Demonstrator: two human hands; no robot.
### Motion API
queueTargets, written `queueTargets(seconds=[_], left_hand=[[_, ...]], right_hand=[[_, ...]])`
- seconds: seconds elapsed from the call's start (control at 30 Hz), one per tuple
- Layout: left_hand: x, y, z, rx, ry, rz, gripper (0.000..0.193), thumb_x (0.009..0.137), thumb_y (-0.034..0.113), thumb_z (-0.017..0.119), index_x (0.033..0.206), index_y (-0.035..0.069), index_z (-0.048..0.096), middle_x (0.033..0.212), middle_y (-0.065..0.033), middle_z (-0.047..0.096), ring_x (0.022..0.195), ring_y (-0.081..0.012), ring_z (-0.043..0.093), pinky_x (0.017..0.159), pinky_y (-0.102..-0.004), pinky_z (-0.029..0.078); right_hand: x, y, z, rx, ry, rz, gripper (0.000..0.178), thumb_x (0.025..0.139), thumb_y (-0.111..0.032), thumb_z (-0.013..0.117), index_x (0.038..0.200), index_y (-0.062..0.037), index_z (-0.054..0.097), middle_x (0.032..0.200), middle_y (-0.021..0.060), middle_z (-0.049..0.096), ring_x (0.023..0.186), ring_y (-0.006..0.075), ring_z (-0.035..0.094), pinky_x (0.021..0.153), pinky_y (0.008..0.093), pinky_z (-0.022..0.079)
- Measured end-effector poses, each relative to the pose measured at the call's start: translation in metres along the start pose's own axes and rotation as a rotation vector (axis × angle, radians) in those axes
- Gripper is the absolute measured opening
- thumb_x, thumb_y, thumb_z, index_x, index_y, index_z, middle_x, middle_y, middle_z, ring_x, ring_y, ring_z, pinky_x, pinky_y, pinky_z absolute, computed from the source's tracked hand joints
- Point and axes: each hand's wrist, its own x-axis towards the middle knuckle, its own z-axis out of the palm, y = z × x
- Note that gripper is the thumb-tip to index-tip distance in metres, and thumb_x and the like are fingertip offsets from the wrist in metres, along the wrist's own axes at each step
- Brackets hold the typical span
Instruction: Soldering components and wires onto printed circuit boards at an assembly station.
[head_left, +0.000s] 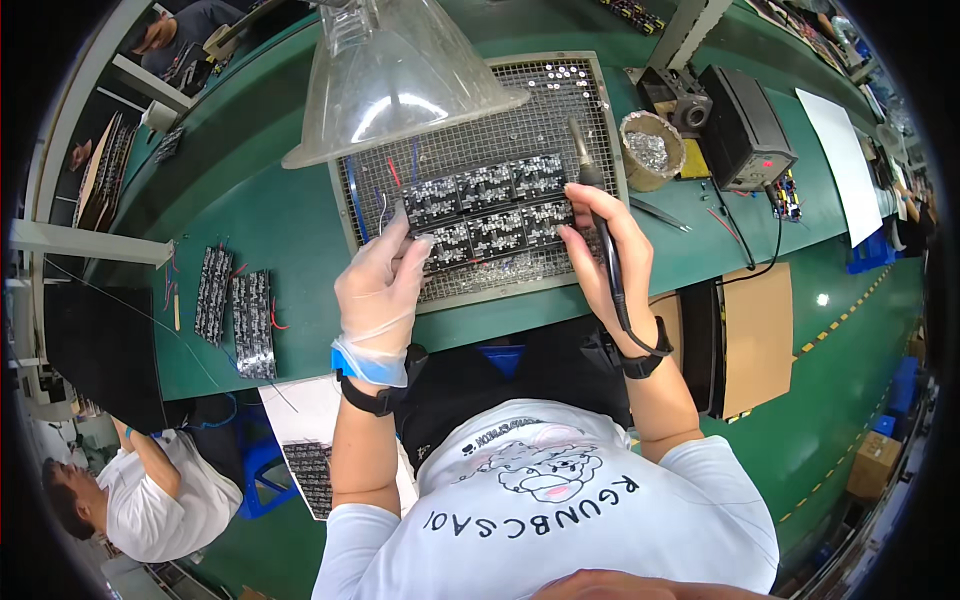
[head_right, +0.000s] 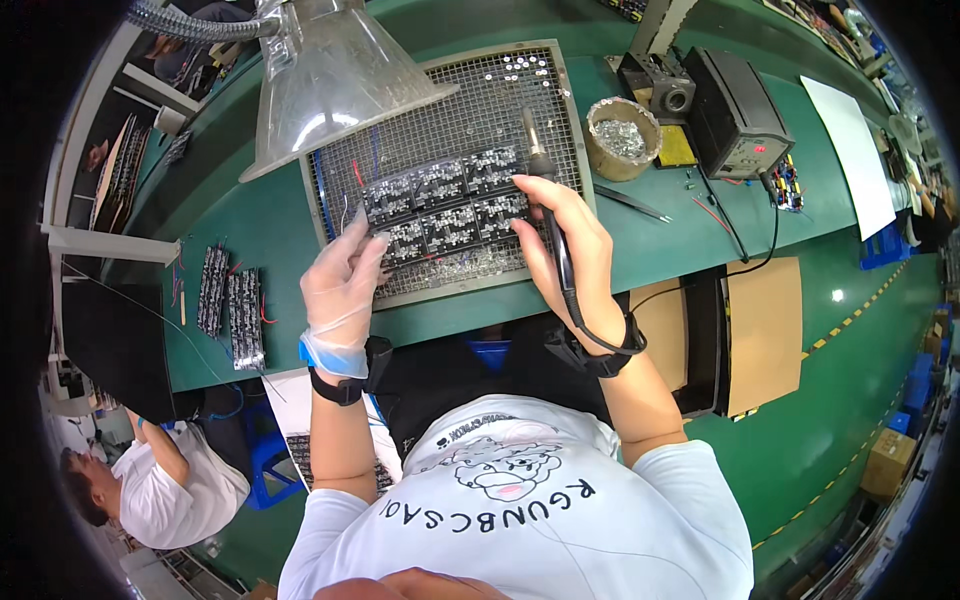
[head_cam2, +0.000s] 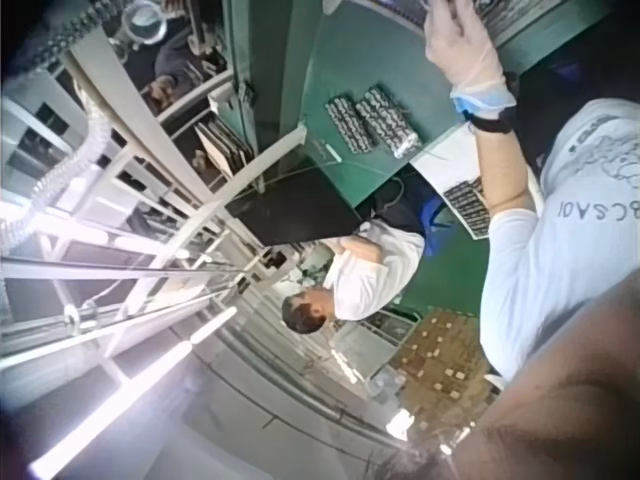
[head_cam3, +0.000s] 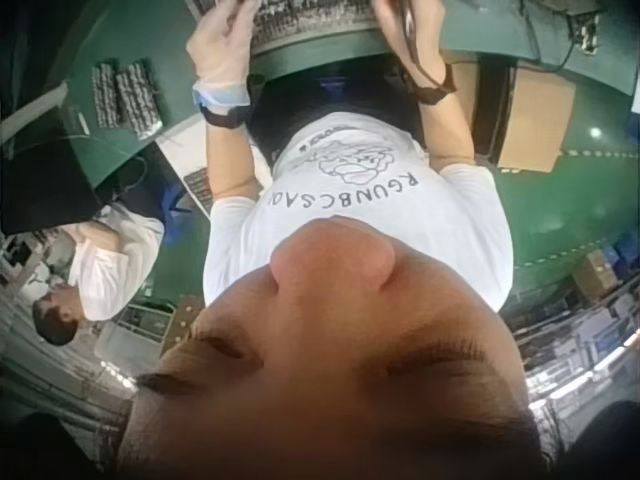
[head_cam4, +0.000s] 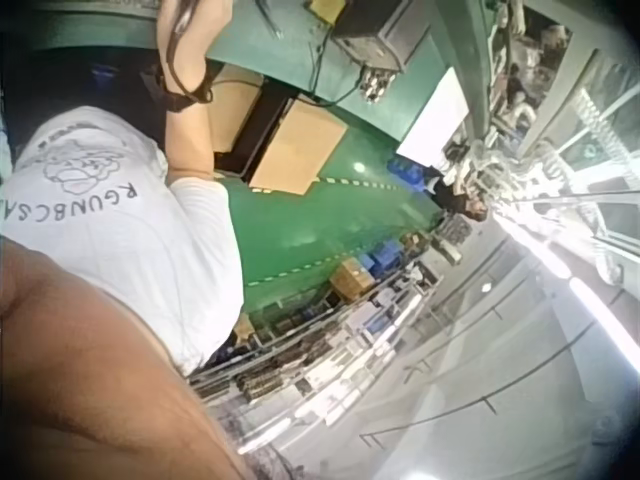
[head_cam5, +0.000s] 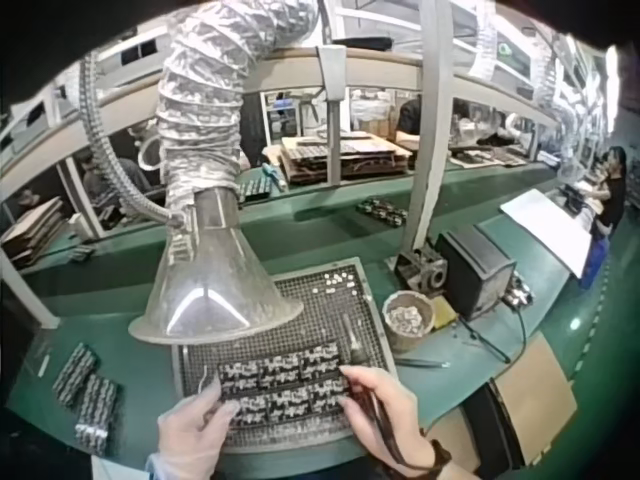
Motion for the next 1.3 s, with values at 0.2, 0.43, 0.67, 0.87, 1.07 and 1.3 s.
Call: queueTargets(seconds=[0.2, 0.43, 0.67, 0.87, 1.07, 1.3], left_hand=[[-0.005, -0.003, -0.007, 0.035, -0.04, 0.016, 0.04, 0.094, 0.01, 0.064, 0.134, 0.005, 0.059, 0.098, -0.0071, 0.067, 0.072, -0.005, 0.058, 0.066, -0.022, 0.053], [-0.022, -0.002, -0.022, -0.079, 0.121, 0.119, 0.04, 0.102, 0.006, 0.046, 0.141, 0.004, 0.05, 0.109, -0.0119, 0.067, 0.072, -0.0047, 0.055, 0.066, -0.0195, 0.048], [-0.035, 0.028, -0.016, -0.248, -0.356, 0.376, 0.026, 0.086, -0.006, 0.053, 0.1, 0.005, 0.071, 0.107, -0.0101, 0.069, 0.08, -0.0147, 0.063, 0.068, -0.0253, 0.05], [-0.026, 0.037, 0.021, 0.051, -0.56, 0.66, 0.022, 0.077, -0.002, 0.06, 0.093, 0.012, 0.066, 0.105, -0.0037, 0.067, 0.082, -0.0226, 0.067, 0.067, -0.0329, 0.056], [-0.022, 0.037, 0.02, 0.231, -0.294, 0.79, 0.035, 0.075, 0.002, 0.069, 0.107, 0.016, 0.066, 0.107, -0.0035, 0.064, 0.091, -0.0253, 0.061, 0.078, -0.0368, 0.051], [-0.022, 0.026, 0.004, 0.33, -0.085, 0.663, 0.029, 0.077, 0.002, 0.073, 0.105, 0.013, 0.073, 0.091, -0.0001, 0.068, 0.084, -0.0224, 0.062, 0.092, -0.046, 0.046]], right_hand=[[-0.004, 0.007, 0.001, 0.08, -0.008, 0.029, 0.046, 0.077, 0.009, 0.071, 0.12, -0.0033, 0.062, 0.106, 0.0096, 0.067, 0.091, 0.0169, 0.064, 0.083, 0.0282, 0.052], [-0.01, 0.012, -0.004, 0.249, 0.034, 0.087, 0.046, 0.079, 0.01, 0.069, 0.123, -0.0005, 0.057, 0.114, 0.0119, 0.066, 0.104, 0.0195, 0.065, 0.092, 0.0303, 0.052], [-0.02, -0.011, -0.014, 0.35, -0.036, 0.034, 0.051, 0.08, 0.009, 0.07, 0.127, 0.0012, 0.051, 0.124, 0.0169, 0.061, 0.111, 0.0244, 0.064, 0.098, 0.0357, 0.051], [-0.025, -0.031, 0.0, 0.749, -0.231, 0.25, 0.052, 0.084, 0.016, 0.062, 0.131, 0.0017, 0.044, 0.127, 0.0191, 0.057, 0.103, 0.0274, 0.069, 0.09, 0.0326, 0.058], [-0.024, -0.021, -0.008, 0.827, -0.065, 0.257, 0.05, 0.086, 0.017, 0.058, 0.13, -0.0009, 0.041, 0.125, 0.0214, 0.057, 0.102, 0.03, 0.069, 0.091, 0.0355, 0.059], [-0.016, -0.006, -0.019, 0.731, 0.06, 0.219, 0.045, 0.089, 0.013, 0.059, 0.128, -0.001, 0.043, 0.121, 0.0194, 0.06, 0.098, 0.0277, 0.071, 0.09, 0.0351, 0.058]])
